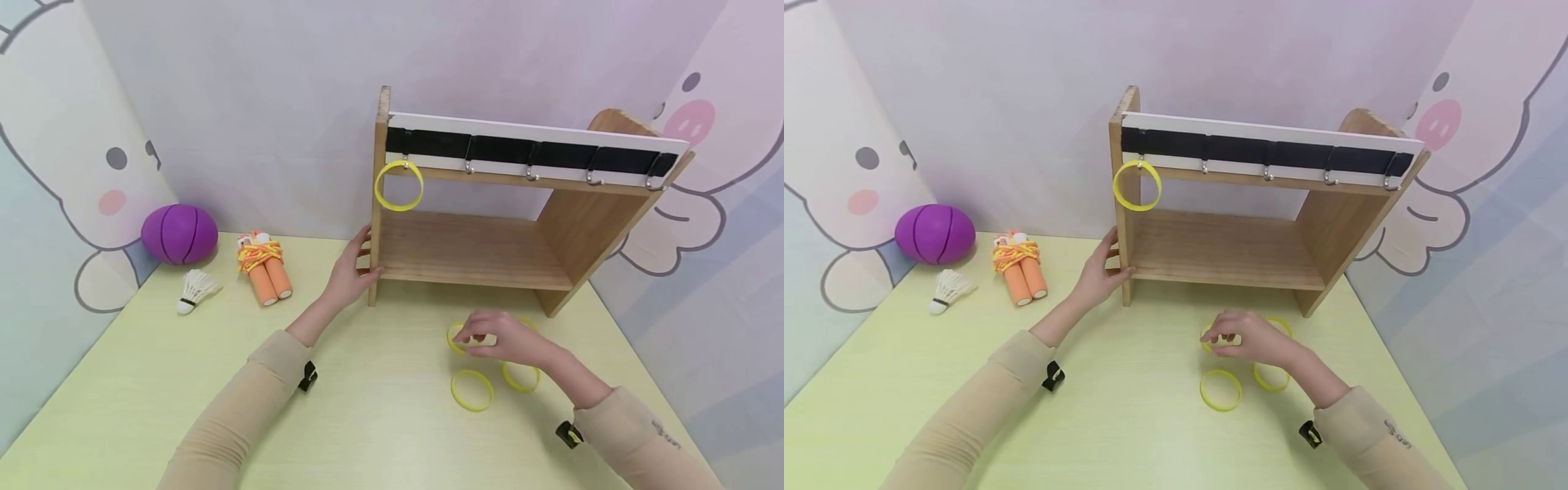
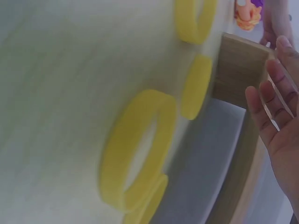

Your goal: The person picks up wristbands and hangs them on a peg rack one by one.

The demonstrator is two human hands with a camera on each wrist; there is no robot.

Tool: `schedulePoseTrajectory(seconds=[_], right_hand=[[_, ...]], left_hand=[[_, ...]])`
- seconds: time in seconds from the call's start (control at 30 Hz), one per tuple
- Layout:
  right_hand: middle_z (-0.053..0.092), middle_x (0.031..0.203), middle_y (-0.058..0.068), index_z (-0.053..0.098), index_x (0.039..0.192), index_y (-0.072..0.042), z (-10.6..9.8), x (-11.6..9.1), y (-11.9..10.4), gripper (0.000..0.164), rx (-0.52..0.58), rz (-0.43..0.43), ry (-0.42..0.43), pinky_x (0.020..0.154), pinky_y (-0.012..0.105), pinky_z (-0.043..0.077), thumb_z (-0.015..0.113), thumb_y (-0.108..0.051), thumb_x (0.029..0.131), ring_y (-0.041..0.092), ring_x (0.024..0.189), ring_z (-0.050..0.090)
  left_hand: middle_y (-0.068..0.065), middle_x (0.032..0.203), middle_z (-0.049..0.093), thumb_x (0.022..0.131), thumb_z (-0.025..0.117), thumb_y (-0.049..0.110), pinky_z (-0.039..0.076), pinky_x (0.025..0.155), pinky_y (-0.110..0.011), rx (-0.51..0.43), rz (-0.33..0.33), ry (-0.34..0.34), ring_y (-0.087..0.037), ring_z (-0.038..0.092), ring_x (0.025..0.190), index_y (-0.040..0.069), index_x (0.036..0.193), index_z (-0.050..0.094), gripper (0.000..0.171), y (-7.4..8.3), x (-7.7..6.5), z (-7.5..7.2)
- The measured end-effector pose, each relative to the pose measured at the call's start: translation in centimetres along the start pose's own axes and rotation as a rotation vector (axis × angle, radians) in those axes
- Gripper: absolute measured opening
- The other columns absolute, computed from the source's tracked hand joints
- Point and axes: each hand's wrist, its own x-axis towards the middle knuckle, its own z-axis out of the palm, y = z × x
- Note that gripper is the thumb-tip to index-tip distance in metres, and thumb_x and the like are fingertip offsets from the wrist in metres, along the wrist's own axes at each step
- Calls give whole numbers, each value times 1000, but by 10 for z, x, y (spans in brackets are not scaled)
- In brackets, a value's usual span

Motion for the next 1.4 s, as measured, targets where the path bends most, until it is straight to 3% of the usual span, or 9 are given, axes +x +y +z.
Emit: schedulePoseTrajectory(seconds=[0.1, 0.27, 0.37, 0.63, 0.9, 1.17, 1.4], right_hand=[[64, 89, -7, 72, 98, -15, 7, -6, 4, 24, -18, 33, -53, 57, 19, 51, 78, -9, 75, 10, 73, 57], [63, 88, -10, 72, 97, -19, 14, -15, 5, 17, -1, 100, -149, 52, 14, 47, 74, -17, 81, 5, 73, 56], [63, 87, -11, 72, 95, -21, 18, -18, 5, 15, 9, 111, -176, 56, 15, 49, 74, -19, 81, 2, 74, 56], [62, 82, -13, 70, 91, -22, 25, -19, 6, 10, 0, 120, -211, 61, 16, 50, 74, -23, 81, 1, 71, 54], [59, 79, -18, 68, 86, -24, 28, -14, 6, 7, -39, 218, -270, 59, 13, 47, 73, -24, 82, -4, 68, 50], [59, 80, -19, 68, 87, -24, 27, -10, 3, 8, -25, 233, -251, 58, 14, 47, 74, -23, 81, -4, 68, 49], [59, 80, -18, 70, 89, -24, 28, -8, 0, 6, -9, 172, -215, 57, 14, 47, 71, -23, 84, -5, 68, 49]], left_hand=[[-12, 146, 36, 84, 69, 6, 57, 82, -39, -5, -10, 3, -33, 51, 119, 25, 151, 18, 87, -14, 3, 3], [-10, 146, 35, 84, 68, 9, 57, 82, -38, -17, -29, -7, -32, 49, 121, 30, 151, 17, 87, -17, 1, 5], [-11, 146, 35, 84, 68, 7, 56, 83, -39, -19, -44, -8, -33, 49, 121, 27, 151, 17, 87, -11, 0, 3], [-10, 146, 35, 84, 69, 8, 56, 84, -39, -4, -42, -2, -31, 49, 121, 28, 151, 17, 87, -17, 1, 3], [-10, 147, 34, 84, 68, 9, 56, 83, -37, 1, -43, -10, -30, 49, 122, 28, 151, 16, 87, -16, 3, 3], [-8, 147, 35, 84, 68, 7, 56, 84, -40, -11, -41, -8, -31, 49, 121, 27, 151, 17, 86, -14, 4, 2], [-16, 147, 33, 84, 67, 1, 55, 84, -44, -13, -43, -11, -38, 48, 121, 17, 152, 17, 86, -14, 5, 3]])
